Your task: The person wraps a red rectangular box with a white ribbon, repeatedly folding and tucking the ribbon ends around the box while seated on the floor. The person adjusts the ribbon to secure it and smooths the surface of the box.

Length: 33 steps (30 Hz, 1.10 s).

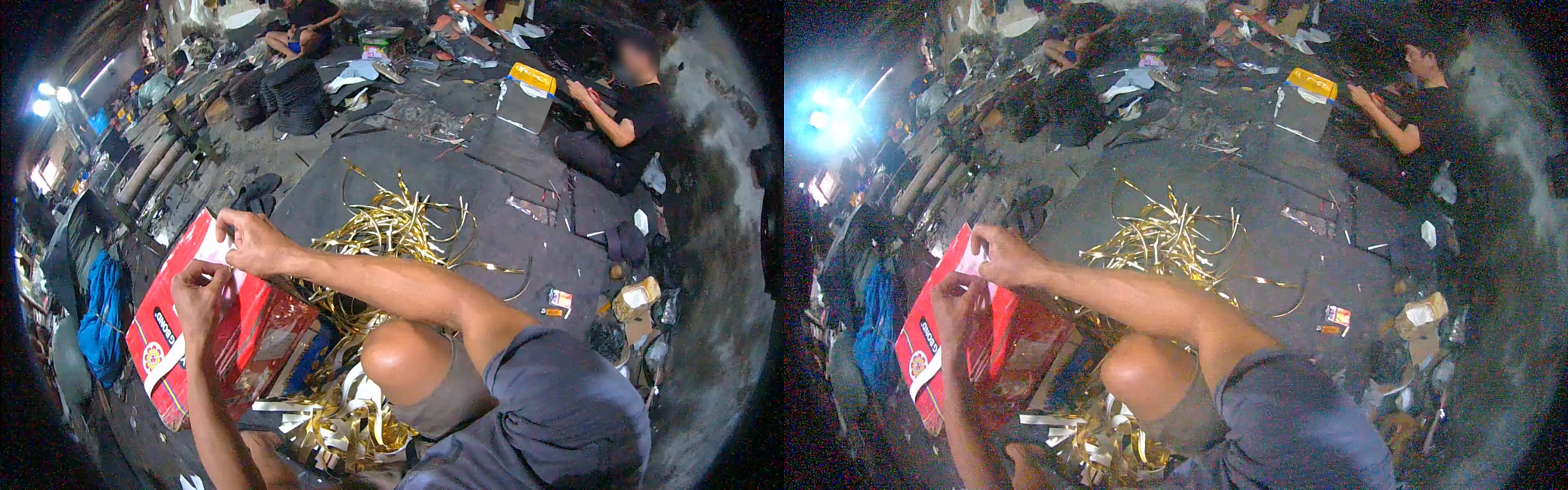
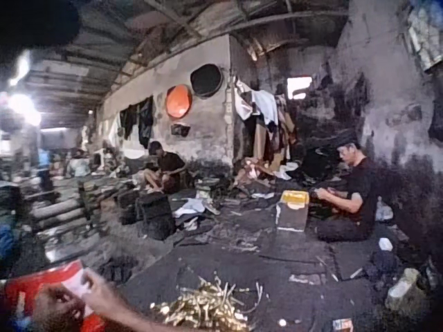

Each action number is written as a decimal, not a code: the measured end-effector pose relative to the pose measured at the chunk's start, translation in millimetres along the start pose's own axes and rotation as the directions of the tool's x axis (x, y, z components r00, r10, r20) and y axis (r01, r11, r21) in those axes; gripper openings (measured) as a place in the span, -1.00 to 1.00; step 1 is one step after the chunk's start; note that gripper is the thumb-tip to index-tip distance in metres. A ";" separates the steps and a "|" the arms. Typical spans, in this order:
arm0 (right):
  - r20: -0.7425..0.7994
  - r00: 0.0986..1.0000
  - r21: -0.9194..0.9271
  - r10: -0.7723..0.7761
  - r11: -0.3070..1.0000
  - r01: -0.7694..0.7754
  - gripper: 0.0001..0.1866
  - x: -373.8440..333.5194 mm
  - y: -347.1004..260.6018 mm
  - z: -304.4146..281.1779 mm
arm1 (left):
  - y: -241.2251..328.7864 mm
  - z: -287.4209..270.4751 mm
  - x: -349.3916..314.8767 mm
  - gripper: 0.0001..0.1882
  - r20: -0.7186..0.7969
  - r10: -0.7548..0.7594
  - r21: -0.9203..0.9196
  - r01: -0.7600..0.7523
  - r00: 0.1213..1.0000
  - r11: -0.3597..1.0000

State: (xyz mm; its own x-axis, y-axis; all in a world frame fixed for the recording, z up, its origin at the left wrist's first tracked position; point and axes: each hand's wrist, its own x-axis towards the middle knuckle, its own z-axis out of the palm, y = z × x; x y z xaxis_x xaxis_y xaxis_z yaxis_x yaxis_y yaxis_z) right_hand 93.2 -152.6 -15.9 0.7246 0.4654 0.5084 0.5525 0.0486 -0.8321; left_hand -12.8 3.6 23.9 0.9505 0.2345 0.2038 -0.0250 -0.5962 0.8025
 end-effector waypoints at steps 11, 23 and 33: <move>0.009 0.999 -0.094 0.049 0.994 -0.048 -0.57 -6.1 11.8 -3.5 | -24.7 18.2 11.5 -0.92 -0.085 0.196 -0.222 -0.211 0.977 0.952; 0.482 0.742 0.707 0.466 0.293 -0.644 -0.83 -29.4 22.2 -16.6 | -17.4 32.3 15.0 -0.90 -0.165 0.267 -0.140 -0.290 0.950 0.947; 0.101 0.995 -0.673 0.017 0.738 0.056 -0.36 41.4 1.1 -6.0 | -7.9 31.1 11.3 -0.93 -0.197 0.279 -0.160 -0.312 0.940 0.937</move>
State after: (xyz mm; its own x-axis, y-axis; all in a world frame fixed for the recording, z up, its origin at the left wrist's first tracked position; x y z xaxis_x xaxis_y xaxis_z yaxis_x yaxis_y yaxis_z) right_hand 126.2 -138.6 5.5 0.6883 0.5533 0.4691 0.7253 -0.5325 -0.4362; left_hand 7.8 -12.9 2.4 0.8254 0.2053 0.5259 -0.3690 -0.5088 0.7778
